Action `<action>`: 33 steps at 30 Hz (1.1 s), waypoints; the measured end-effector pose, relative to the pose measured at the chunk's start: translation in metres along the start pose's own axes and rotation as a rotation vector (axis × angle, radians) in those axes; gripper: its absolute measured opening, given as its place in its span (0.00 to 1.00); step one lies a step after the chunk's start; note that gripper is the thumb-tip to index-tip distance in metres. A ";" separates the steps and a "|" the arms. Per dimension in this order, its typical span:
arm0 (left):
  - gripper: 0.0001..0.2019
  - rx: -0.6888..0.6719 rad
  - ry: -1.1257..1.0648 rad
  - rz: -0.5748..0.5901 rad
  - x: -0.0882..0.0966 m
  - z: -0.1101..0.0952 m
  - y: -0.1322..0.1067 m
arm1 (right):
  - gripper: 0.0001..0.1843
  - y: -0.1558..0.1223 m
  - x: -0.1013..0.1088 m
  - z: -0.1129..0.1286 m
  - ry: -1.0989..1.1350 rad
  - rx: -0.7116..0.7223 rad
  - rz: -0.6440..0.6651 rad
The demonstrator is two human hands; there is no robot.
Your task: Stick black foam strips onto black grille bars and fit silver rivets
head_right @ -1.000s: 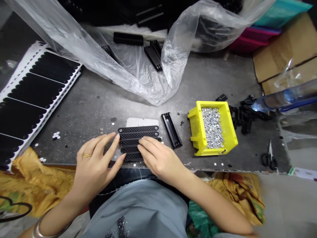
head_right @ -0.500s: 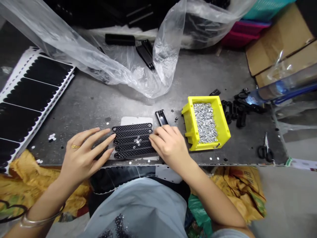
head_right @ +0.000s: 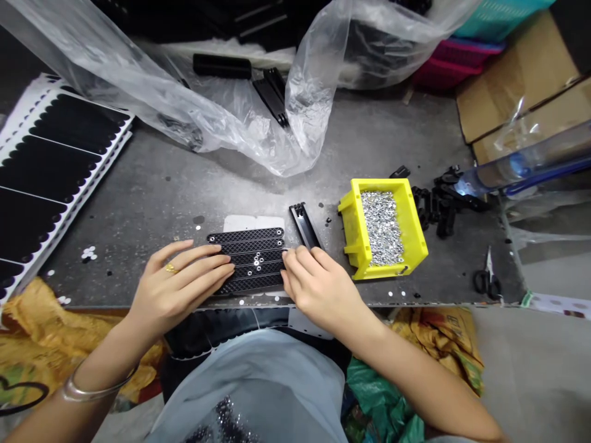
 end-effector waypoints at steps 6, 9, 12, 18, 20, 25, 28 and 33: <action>0.10 0.149 0.120 -0.087 0.015 0.013 -0.011 | 0.17 0.003 -0.001 -0.001 0.014 -0.115 0.124; 0.06 0.194 0.098 -0.105 0.013 0.013 -0.009 | 0.19 0.002 -0.004 0.002 0.000 -0.174 0.169; 0.04 0.244 0.048 -0.101 0.009 0.014 -0.007 | 0.18 0.003 -0.002 0.005 -0.045 -0.135 0.137; 0.08 0.181 0.107 -0.159 0.011 0.009 -0.014 | 0.17 0.001 -0.001 0.005 -0.054 -0.003 0.103; 0.11 0.137 0.140 -0.183 0.013 0.004 -0.020 | 0.19 0.000 -0.003 0.007 -0.067 -0.054 0.116; 0.20 0.102 0.210 -0.140 0.013 -0.002 -0.032 | 0.18 0.005 -0.007 0.018 -0.123 -0.230 0.074; 0.24 0.096 0.230 -0.114 0.014 -0.004 -0.032 | 0.15 0.006 -0.006 0.018 -0.109 -0.168 0.028; 0.21 0.046 0.257 -0.114 0.016 -0.003 -0.023 | 0.10 -0.001 -0.006 -0.013 0.092 -0.024 0.014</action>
Point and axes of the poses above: each hand's wrist, its own y-axis towards the middle knuckle, its own x-axis out of the back of the hand, z = x × y, the point moved 8 cm from there along y, towards the middle knuckle, and after that the axes turned 9 degrees about -z, right-handed, at the moved point
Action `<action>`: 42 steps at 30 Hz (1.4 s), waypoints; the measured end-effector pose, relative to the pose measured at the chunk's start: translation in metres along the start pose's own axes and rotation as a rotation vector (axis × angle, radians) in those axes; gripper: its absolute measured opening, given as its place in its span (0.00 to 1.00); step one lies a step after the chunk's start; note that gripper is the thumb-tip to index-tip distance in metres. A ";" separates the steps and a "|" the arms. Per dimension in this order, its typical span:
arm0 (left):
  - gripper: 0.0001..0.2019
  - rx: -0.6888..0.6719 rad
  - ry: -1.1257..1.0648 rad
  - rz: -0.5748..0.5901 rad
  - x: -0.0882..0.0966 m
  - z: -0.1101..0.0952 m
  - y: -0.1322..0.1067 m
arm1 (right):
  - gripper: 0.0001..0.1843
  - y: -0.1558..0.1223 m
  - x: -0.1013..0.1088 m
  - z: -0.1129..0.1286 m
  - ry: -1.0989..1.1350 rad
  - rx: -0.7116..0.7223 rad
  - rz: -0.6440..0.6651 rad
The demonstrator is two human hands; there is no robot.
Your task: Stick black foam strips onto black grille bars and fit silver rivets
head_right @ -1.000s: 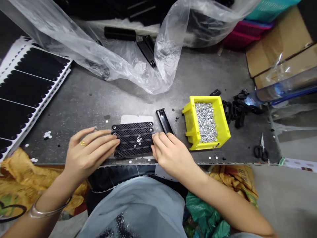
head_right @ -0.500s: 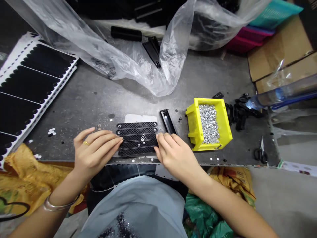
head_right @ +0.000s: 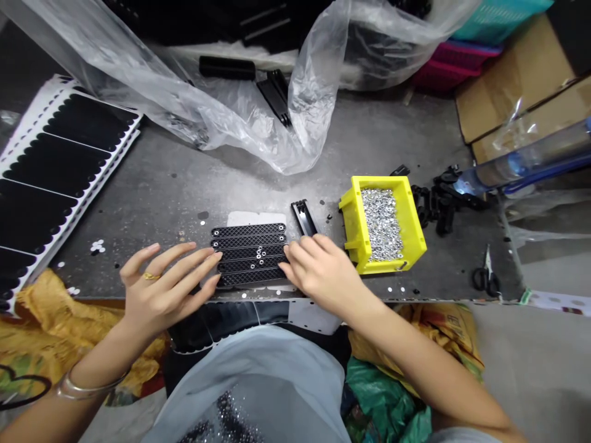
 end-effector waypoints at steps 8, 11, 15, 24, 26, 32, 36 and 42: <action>0.08 0.090 -0.084 -0.036 -0.007 0.015 0.009 | 0.08 0.016 -0.017 0.000 0.302 -0.302 -0.078; 0.04 0.255 -0.207 0.028 -0.016 0.028 0.012 | 0.06 0.007 -0.010 0.006 0.244 -0.295 -0.093; 0.05 0.266 -0.273 0.063 -0.021 0.029 0.010 | 0.05 -0.016 0.010 0.001 0.031 -0.208 -0.130; 0.15 0.106 -0.148 -0.001 -0.010 0.003 -0.003 | 0.15 -0.017 0.007 0.034 -0.233 -0.012 -0.005; 0.15 0.089 -0.205 0.035 -0.015 -0.010 0.007 | 0.13 -0.013 0.005 0.040 -0.290 0.037 0.033; 0.12 -0.044 -0.297 0.043 -0.019 -0.027 0.022 | 0.13 -0.014 0.005 0.038 -0.241 0.228 0.074; 0.10 -0.044 -0.254 0.001 -0.006 -0.012 0.007 | 0.14 -0.017 0.003 0.036 -0.214 0.294 0.089; 0.11 0.051 -0.245 -0.028 0.002 -0.004 -0.009 | 0.23 -0.009 0.005 0.040 -0.179 0.134 0.062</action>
Point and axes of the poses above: each hand's wrist, its own y-axis towards the middle knuckle, its own x-axis out of the back of the hand, z = x × y, the point moved 8 cm from there along y, towards the middle knuckle, and after that the axes turned 9 degrees about -z, right-handed, at the moved point
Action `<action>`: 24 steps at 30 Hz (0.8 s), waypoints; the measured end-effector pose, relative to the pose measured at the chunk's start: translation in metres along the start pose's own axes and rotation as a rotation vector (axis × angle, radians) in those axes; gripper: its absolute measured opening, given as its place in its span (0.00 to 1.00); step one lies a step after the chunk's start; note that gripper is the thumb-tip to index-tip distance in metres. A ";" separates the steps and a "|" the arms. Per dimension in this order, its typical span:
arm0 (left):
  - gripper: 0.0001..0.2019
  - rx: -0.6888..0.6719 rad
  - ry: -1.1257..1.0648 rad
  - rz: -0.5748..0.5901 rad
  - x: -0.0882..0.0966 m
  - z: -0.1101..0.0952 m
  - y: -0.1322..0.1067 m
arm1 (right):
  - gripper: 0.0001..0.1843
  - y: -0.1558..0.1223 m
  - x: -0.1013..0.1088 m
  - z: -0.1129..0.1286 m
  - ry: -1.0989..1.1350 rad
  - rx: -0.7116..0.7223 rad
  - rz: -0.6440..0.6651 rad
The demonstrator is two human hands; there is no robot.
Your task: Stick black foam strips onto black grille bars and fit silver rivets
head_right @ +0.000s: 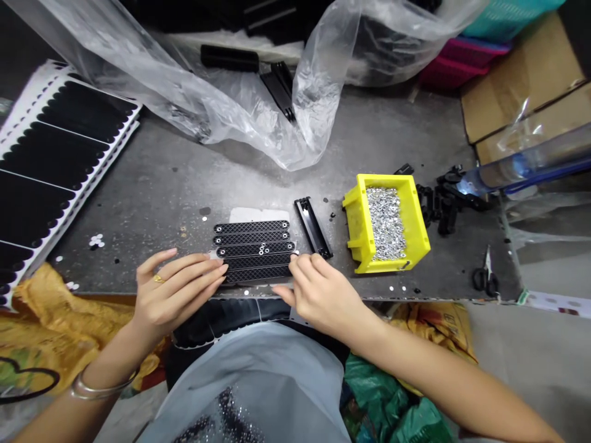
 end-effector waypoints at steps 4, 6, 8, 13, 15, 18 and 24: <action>0.13 0.068 0.011 -0.003 -0.005 0.000 -0.002 | 0.27 0.003 0.001 -0.007 0.029 -0.156 0.006; 0.14 0.066 0.021 -0.013 -0.005 0.000 -0.003 | 0.21 0.001 0.000 -0.015 0.124 -0.253 -0.025; 0.16 0.033 0.035 -0.016 -0.004 0.000 -0.004 | 0.12 -0.006 -0.003 -0.028 0.275 -0.386 -0.057; 0.21 -0.049 0.049 0.020 -0.003 0.004 -0.010 | 0.05 -0.013 -0.016 -0.041 0.463 -0.581 -0.115; 0.23 -0.049 0.032 0.018 -0.003 0.008 -0.011 | 0.06 -0.003 -0.019 -0.040 0.390 -0.561 -0.130; 0.23 -0.031 -0.017 0.031 -0.005 0.014 -0.012 | 0.07 0.017 -0.022 -0.036 0.363 -0.483 -0.138; 0.17 0.070 -0.036 0.065 -0.003 0.008 -0.005 | 0.05 0.003 -0.008 -0.041 0.376 -0.441 -0.136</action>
Point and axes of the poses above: each hand's wrist, its own y-axis towards the middle knuckle, its own x-axis out of the back of the hand, z = x × y, the point moved 8 cm from there along y, towards the middle knuckle, and after that the axes turned 9 degrees about -z, right-handed, at the moved point
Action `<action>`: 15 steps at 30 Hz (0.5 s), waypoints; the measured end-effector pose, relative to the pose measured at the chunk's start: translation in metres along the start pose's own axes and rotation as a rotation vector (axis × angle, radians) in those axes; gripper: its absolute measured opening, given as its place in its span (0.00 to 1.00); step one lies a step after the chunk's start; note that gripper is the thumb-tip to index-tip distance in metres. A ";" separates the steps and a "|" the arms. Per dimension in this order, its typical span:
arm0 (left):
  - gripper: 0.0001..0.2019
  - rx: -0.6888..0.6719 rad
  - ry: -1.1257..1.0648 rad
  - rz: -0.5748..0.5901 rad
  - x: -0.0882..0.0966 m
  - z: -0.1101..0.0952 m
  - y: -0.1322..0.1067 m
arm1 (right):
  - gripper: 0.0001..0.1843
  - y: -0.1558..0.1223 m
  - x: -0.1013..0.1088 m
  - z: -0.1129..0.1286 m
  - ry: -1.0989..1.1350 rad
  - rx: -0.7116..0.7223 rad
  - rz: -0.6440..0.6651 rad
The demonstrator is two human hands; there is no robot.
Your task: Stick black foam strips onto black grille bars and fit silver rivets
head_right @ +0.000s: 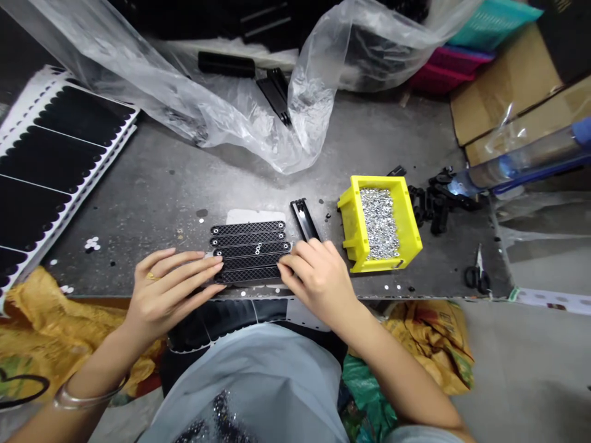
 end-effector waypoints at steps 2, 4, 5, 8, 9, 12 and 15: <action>0.16 0.064 0.037 0.002 0.000 -0.007 0.002 | 0.04 -0.014 0.009 0.003 -0.064 0.055 -0.012; 0.15 0.125 0.064 -0.008 0.000 -0.013 0.002 | 0.05 -0.026 0.013 0.012 -0.148 0.157 -0.026; 0.14 0.144 0.075 -0.015 0.000 -0.015 0.001 | 0.07 -0.032 0.014 0.017 -0.186 0.209 -0.034; 0.15 0.138 0.117 -0.017 0.001 -0.018 -0.001 | 0.11 -0.039 0.012 0.030 -0.269 0.316 -0.025; 0.16 0.120 0.137 -0.014 0.001 -0.019 -0.001 | 0.11 -0.040 0.011 0.032 -0.290 0.341 -0.010; 0.18 0.042 0.202 0.008 0.004 -0.018 0.003 | 0.12 -0.036 0.012 0.032 -0.336 0.433 0.059; 0.20 -0.045 0.235 0.017 0.007 -0.018 0.008 | 0.12 -0.032 0.016 0.029 -0.313 0.568 0.107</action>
Point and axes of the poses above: each hand's wrist, its own y-axis towards the middle knuckle, its own x-axis out of the back of the hand, z = x × y, the point moved 8 cm from there along y, towards the middle knuckle, and after that the axes turned 9 degrees about -z, right-handed, at the moved point
